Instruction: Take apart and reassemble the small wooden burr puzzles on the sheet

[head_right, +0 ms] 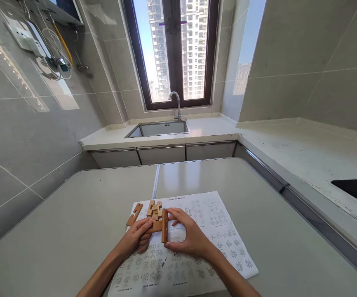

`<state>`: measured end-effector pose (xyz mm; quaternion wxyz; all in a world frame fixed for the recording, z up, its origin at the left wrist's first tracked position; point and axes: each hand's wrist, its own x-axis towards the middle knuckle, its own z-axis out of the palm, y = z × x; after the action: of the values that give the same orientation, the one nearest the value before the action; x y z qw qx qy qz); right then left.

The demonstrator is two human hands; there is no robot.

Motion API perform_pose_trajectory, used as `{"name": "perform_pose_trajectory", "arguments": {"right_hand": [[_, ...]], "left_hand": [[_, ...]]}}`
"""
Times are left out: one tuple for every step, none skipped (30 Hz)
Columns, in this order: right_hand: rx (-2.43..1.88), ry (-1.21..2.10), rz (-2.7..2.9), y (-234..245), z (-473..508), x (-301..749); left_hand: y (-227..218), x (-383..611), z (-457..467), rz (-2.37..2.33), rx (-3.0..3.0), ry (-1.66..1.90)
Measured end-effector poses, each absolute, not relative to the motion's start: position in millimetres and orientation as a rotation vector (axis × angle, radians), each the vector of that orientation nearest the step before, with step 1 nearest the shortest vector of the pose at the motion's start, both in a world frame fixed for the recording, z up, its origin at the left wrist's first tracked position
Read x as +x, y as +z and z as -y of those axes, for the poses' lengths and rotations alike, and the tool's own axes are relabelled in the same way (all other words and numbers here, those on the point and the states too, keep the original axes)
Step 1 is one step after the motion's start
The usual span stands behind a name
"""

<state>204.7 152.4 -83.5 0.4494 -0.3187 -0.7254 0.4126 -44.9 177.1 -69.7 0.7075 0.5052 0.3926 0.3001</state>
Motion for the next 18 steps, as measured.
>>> {"name": "perform_pose_trajectory", "arguments": {"right_hand": [[-0.790, 1.027, 1.795, -84, -153, 205], [-0.795, 1.030, 1.796, -85, -153, 205], [-0.800, 1.033, 1.798, -86, -153, 205], [-0.804, 1.035, 1.799, -86, -153, 205], [-0.806, 1.039, 1.801, -87, -153, 206], [-0.807, 1.046, 1.802, -87, -153, 206], [-0.805, 1.055, 1.802, -87, -153, 205], [-0.803, 1.063, 1.802, -87, -153, 205], [-0.799, 1.067, 1.800, -88, -154, 205], [-0.795, 1.068, 1.798, -88, -154, 205], [-0.795, 1.064, 1.798, -88, -154, 206], [-0.798, 1.056, 1.798, -89, -153, 206], [-0.804, 1.051, 1.798, -89, -153, 206], [-0.812, 1.048, 1.796, -89, -153, 206], [-0.818, 1.050, 1.793, -88, -152, 206], [-0.822, 1.055, 1.795, -87, -151, 205], [-0.819, 1.062, 1.804, -86, -150, 204], [-0.811, 1.064, 1.816, -84, -149, 202]], "left_hand": [[-70, -45, -177, -0.878, 1.131, 0.666], [-70, -45, -177, -0.885, 1.139, 0.667], [-70, -46, -176, -0.891, 1.147, 0.668], [-70, -46, -176, -0.895, 1.154, 0.669], [-70, -46, -176, -0.896, 1.158, 0.670], [-71, -46, -176, -0.896, 1.160, 0.669], [-71, -47, -176, -0.895, 1.159, 0.670], [-71, -47, -176, -0.894, 1.156, 0.670], [-71, -47, -176, -0.893, 1.152, 0.671], [-72, -47, -176, -0.892, 1.151, 0.672], [-72, -47, -176, -0.892, 1.153, 0.673], [-71, -47, -176, -0.895, 1.163, 0.675], [-71, -47, -175, -0.901, 1.184, 0.678], [-70, -47, -175, -0.916, 1.218, 0.681], [-68, -46, -174, -0.938, 1.264, 0.680], [-66, -45, -173, -0.963, 1.319, 0.669], [-63, -44, -172, -0.983, 1.377, 0.647], [-61, -43, -171, -0.993, 1.426, 0.617]]}}
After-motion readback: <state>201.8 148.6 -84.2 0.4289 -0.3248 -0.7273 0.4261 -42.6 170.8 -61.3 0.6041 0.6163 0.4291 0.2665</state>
